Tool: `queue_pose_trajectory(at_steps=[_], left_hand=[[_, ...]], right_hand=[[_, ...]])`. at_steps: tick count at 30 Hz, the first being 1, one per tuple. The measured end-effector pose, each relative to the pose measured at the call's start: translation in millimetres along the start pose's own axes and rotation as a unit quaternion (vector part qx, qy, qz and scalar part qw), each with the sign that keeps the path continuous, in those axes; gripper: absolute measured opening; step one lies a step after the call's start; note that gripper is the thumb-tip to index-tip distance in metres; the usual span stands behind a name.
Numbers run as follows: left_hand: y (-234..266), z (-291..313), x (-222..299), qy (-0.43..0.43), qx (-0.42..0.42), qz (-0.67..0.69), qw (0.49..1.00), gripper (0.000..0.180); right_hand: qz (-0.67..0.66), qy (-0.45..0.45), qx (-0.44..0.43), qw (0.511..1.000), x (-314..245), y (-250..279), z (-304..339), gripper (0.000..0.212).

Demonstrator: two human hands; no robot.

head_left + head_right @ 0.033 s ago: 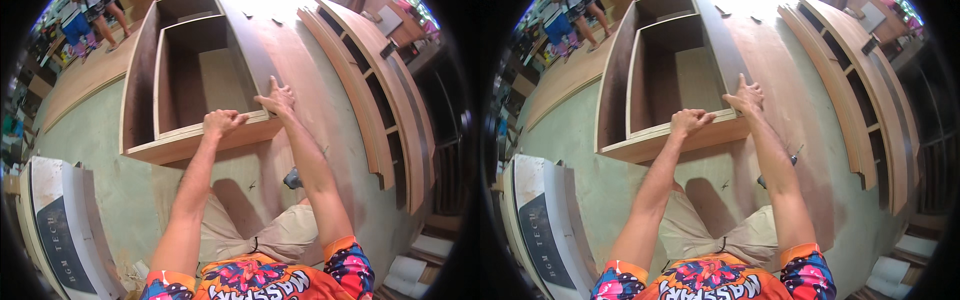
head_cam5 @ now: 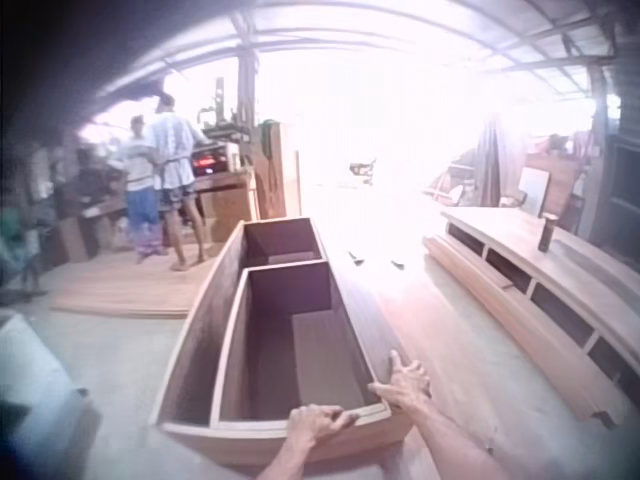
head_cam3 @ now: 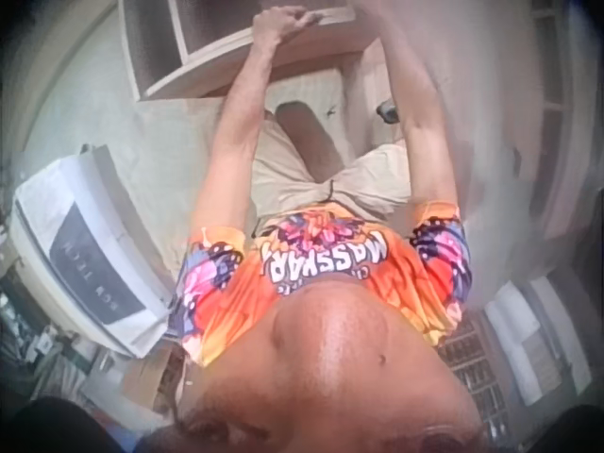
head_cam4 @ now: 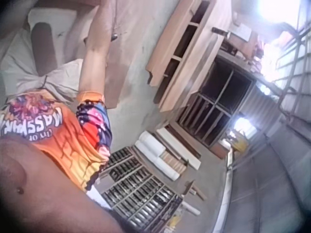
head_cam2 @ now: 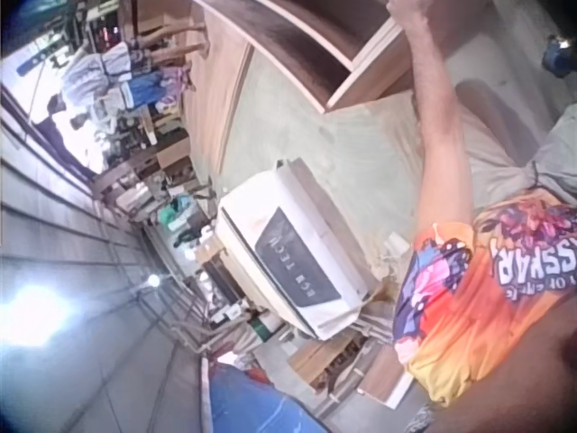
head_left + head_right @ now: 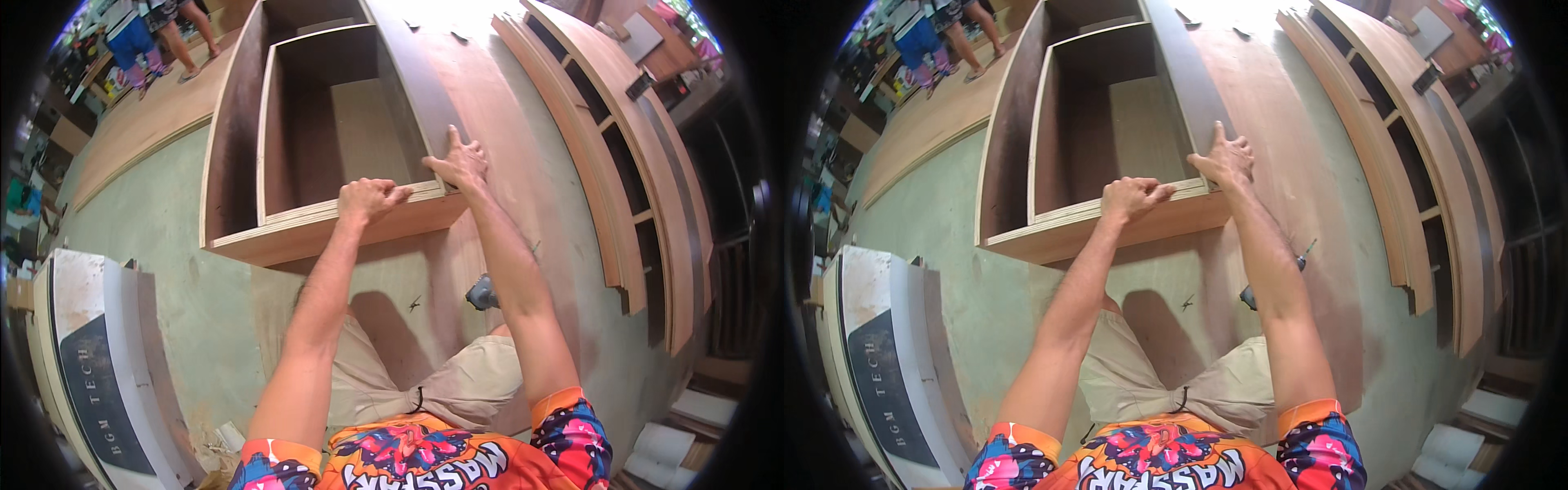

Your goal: The person assembles a wooden cabinet by attaching panels with a power drill and screws while working on the floor of a workshop.

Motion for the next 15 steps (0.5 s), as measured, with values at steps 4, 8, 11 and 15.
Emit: queue_pose_trajectory(at_steps=[4,8,11,15], left_hand=[[3,1,-5,-0.006,-0.004,0.007,1.000,0.059],[2,1,-3,-0.012,0.006,0.002,1.000,0.058],[3,1,-1,-0.005,-0.020,0.008,1.000,0.057],[4,0,-4,-0.005,-0.010,0.009,1.000,0.056]], right_hand=[[0.025,0.004,-0.015,1.000,-12,6,2,0.110],[0.041,0.010,-0.005,0.999,-10,9,0,0.110],[0.047,0.009,-0.005,0.999,-9,6,-3,0.109],[0.043,0.015,-0.005,0.999,-13,10,-2,0.108]])
Point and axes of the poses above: each hand's wrist, its own z-axis away from the middle knuckle, its own y-axis out of the back of the hand, x = y × z, the point moved 7 cm from there along -z, towards the middle knuckle, and after that the axes turned 2 degrees about -y, right-handed, at the moved point
